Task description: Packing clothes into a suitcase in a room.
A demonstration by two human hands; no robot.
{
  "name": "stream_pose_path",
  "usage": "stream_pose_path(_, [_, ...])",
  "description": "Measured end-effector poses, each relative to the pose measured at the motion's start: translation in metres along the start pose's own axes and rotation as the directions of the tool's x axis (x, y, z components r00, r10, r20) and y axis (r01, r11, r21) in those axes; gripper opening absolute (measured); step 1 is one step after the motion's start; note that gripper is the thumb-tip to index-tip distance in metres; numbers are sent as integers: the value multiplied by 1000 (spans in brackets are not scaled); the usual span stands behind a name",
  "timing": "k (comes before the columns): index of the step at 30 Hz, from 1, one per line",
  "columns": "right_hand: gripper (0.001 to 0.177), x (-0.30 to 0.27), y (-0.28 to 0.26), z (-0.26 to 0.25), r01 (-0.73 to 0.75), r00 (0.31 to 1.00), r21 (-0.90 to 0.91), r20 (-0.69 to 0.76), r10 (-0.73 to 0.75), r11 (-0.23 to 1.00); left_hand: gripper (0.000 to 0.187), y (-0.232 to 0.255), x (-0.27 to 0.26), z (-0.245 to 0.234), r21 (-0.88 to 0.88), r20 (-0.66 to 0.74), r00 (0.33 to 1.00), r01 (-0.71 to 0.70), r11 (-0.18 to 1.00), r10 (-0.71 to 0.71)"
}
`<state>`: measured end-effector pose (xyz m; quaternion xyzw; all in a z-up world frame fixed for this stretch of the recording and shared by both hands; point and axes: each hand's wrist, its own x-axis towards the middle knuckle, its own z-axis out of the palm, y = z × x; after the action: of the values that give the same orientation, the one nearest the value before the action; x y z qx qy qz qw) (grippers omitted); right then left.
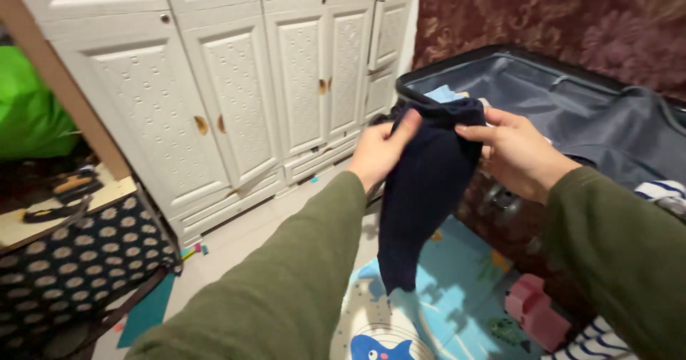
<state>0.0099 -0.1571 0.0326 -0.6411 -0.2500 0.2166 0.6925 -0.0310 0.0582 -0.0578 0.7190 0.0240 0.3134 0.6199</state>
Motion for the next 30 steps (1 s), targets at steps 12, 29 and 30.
stream_pose_path(12, [46, 20, 19, 51, -427, 899, -127, 47, 435, 895, 49, -12, -22, -33, -191, 549, 665, 689, 699, -506])
stream_pose_path(29, [46, 111, 53, 92, -262, 941, 182, -170, 292, 948, 33, -72, 105, -97, -130, 20, 922, 385, 913, -386])
stream_pose_path(30, [47, 111, 47, 99, -270, 934, 113, -208, 289, 956, 27, -81, 113, -98, -104, -89, 970, 217, 971, -226])
